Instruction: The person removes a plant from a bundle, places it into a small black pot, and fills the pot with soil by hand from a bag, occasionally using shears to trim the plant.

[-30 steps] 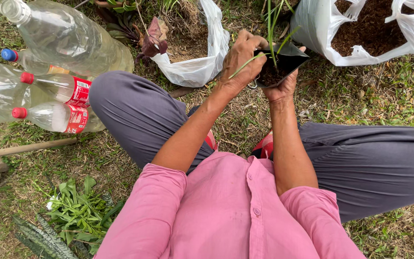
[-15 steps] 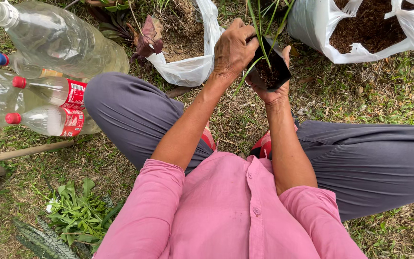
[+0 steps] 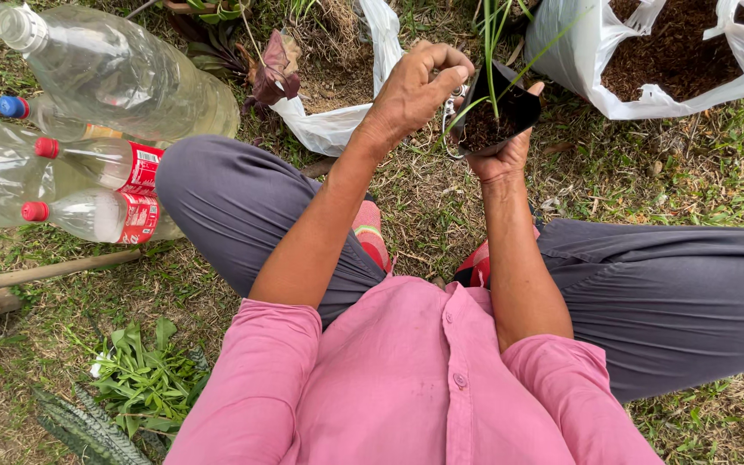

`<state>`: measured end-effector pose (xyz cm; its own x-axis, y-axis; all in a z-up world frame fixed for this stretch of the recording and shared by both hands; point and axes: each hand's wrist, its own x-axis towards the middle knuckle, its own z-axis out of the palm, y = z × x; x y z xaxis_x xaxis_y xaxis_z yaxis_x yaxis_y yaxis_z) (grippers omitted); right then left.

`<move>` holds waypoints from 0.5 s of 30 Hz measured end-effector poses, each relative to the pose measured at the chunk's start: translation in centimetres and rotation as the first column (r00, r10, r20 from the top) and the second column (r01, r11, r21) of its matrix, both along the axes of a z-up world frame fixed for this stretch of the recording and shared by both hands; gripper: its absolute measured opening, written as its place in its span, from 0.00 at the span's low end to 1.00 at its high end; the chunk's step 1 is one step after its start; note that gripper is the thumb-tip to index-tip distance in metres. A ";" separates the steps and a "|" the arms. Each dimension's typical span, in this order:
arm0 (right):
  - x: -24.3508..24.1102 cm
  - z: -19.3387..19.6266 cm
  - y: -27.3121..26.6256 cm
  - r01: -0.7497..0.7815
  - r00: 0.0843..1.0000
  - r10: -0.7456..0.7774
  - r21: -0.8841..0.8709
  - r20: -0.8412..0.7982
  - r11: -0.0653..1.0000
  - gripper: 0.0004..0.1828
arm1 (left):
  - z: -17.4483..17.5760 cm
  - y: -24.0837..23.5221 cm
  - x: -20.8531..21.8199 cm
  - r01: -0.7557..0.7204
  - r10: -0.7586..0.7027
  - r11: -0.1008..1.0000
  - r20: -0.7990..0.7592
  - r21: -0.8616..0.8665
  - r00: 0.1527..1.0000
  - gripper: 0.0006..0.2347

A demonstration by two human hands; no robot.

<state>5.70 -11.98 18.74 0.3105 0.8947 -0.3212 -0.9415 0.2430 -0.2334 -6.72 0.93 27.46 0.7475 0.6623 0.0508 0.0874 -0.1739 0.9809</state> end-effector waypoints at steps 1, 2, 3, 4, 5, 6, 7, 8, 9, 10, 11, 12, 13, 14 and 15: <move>0.0 -0.1 0.0 0.009 1.000 -0.009 -0.006 -0.001 1.000 0.39 | 0.0 -0.3 0.1 0.011 -0.015 0.985 -0.020 -0.171 1.000 0.11; 0.1 -0.2 0.0 0.003 0.999 -0.003 0.012 0.054 1.000 0.40 | 0.1 -0.6 0.2 -0.008 -0.002 0.980 -0.047 -0.197 0.999 0.12; 0.1 -0.3 0.1 -0.004 0.994 0.001 0.029 0.110 1.000 0.40 | 0.2 -0.9 0.3 -0.027 0.011 0.975 -0.075 -0.221 0.997 0.13; 0.3 -0.5 0.0 -0.007 0.986 0.000 0.045 0.166 0.999 0.41 | 0.4 -1.2 0.4 -0.042 0.017 0.968 -0.102 -0.246 0.995 0.14; 0.5 -0.8 0.1 0.030 0.993 -0.035 0.041 0.117 0.999 0.40 | 0.7 -1.4 0.4 -0.052 0.034 0.990 -0.135 -0.130 0.990 0.15; 0.5 -1.2 0.2 0.069 0.995 -0.072 0.033 0.066 0.997 0.39 | 1.0 -1.6 0.2 -0.055 0.052 0.998 -0.167 -0.014 0.985 0.15; 0.7 -1.4 0.2 0.109 0.994 -0.109 0.023 0.016 0.994 0.38 | 1.3 -2.0 0.2 -0.053 0.073 0.993 -0.196 0.102 0.978 0.16; 0.8 -1.6 0.1 0.124 0.992 -0.124 0.002 -0.001 0.992 0.37 | 1.5 -2.6 0.1 -0.063 0.088 0.984 -0.146 0.167 0.985 0.16; 0.9 -1.7 0.0 0.138 0.990 -0.139 -0.020 -0.018 0.990 0.37 | 1.7 -3.5 -0.2 -0.075 0.099 0.970 -0.094 0.231 0.991 0.16; 1.0 -1.7 0.0 0.151 0.988 -0.152 -0.041 -0.035 0.988 0.36 | 1.9 -4.4 -0.4 -0.091 0.108 0.952 -0.042 0.293 0.993 0.15; 0.9 -1.7 -0.1 0.155 0.988 -0.155 0.009 -0.003 0.988 0.36 | 2.0 -5.4 -0.6 -0.084 0.139 0.925 -0.125 0.371 0.982 0.14; 0.9 -1.6 0.0 0.155 0.987 -0.157 0.062 0.029 0.986 0.37 | 2.1 -6.4 -0.7 -0.071 0.179 0.891 -0.202 0.448 0.963 0.13; 0.9 -1.5 0.1 0.155 0.985 -0.162 0.114 0.062 0.981 0.37 | 2.1 -6.9 -0.5 -0.051 0.223 0.852 -0.274 0.521 0.936 0.12; 0.8 -1.4 0.1 0.138 0.985 -0.150 0.126 0.087 0.982 0.38 | 2.0 -7.1 -0.2 -0.071 0.243 0.852 -0.272 0.519 0.931 0.12; 0.6 -1.3 0.1 0.121 0.984 -0.137 0.137 0.112 0.983 0.39 | 1.9 -7.2 0.1 -0.092 0.264 0.852 -0.270 0.516 0.926 0.12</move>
